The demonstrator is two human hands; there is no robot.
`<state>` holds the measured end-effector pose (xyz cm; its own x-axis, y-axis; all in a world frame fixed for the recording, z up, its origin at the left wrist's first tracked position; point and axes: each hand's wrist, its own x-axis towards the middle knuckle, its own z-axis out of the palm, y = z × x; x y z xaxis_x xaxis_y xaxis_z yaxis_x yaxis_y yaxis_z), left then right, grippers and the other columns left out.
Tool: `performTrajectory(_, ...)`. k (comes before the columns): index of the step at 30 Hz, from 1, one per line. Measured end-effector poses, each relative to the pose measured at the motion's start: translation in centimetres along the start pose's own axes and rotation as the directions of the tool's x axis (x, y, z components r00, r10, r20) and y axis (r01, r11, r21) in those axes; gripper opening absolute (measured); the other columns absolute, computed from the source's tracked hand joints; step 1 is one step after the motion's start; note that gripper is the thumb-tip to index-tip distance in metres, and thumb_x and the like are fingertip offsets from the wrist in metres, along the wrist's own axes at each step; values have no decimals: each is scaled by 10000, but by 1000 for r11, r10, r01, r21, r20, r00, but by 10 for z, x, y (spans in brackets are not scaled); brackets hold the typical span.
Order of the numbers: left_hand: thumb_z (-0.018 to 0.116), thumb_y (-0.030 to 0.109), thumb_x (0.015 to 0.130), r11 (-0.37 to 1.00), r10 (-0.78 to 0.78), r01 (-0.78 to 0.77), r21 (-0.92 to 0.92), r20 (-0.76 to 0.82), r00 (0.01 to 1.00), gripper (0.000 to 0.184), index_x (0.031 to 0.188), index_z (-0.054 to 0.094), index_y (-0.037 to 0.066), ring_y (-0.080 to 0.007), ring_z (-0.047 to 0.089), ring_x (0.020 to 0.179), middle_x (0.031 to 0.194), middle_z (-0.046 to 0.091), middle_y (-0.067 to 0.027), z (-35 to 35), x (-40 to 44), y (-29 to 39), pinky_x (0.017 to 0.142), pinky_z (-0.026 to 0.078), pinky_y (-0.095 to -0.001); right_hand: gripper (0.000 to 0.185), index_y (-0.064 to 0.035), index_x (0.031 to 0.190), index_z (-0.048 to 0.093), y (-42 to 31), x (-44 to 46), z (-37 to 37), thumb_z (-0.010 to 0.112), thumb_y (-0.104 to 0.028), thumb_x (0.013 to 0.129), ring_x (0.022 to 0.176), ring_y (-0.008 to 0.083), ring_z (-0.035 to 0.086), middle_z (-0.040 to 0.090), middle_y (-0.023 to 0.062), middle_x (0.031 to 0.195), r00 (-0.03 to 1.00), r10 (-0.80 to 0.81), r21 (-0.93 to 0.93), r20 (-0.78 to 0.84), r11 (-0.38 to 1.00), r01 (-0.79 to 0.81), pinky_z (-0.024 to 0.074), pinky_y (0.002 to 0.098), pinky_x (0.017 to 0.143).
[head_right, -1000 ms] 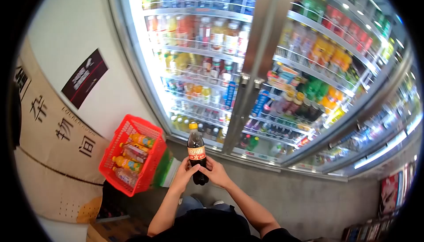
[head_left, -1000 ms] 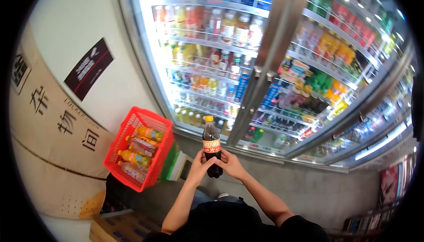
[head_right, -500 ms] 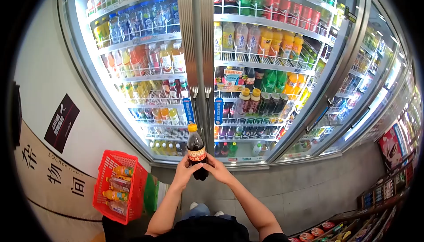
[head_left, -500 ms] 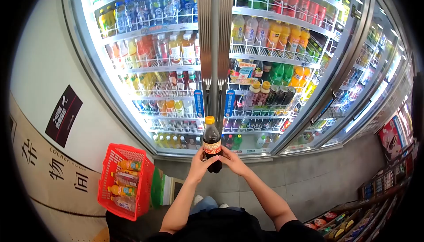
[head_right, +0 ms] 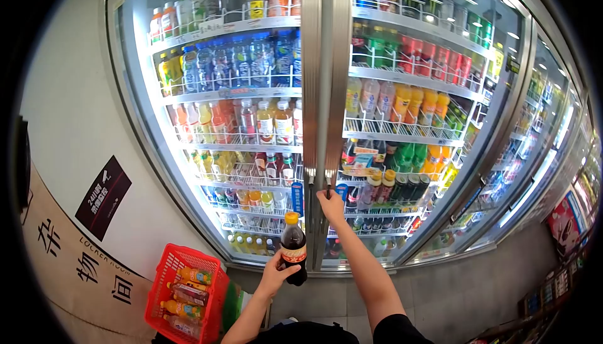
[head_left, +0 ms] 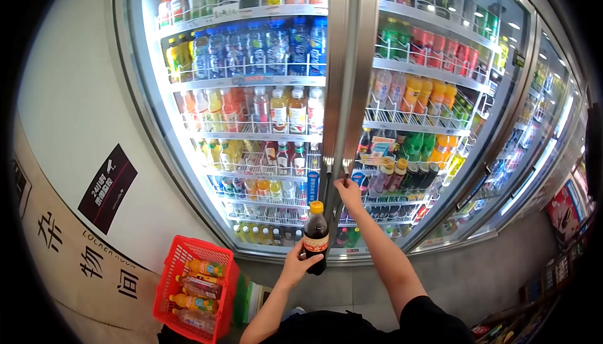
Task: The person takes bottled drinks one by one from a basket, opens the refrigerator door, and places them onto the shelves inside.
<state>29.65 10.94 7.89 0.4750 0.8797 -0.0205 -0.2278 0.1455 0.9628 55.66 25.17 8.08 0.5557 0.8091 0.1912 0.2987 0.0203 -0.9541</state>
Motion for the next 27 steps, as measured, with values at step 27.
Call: performTrajectory(27, 772, 45, 803, 998, -22, 24, -51, 50, 998, 611, 1342, 487, -8, -147, 589, 1098, 1220, 609, -70, -44, 5, -5, 946, 467, -286, 324, -72, 594, 554, 23, -35, 3, 675, -224, 853, 445, 79, 437, 481, -13, 509, 997, 48, 249, -67, 968, -30, 313, 264, 441)
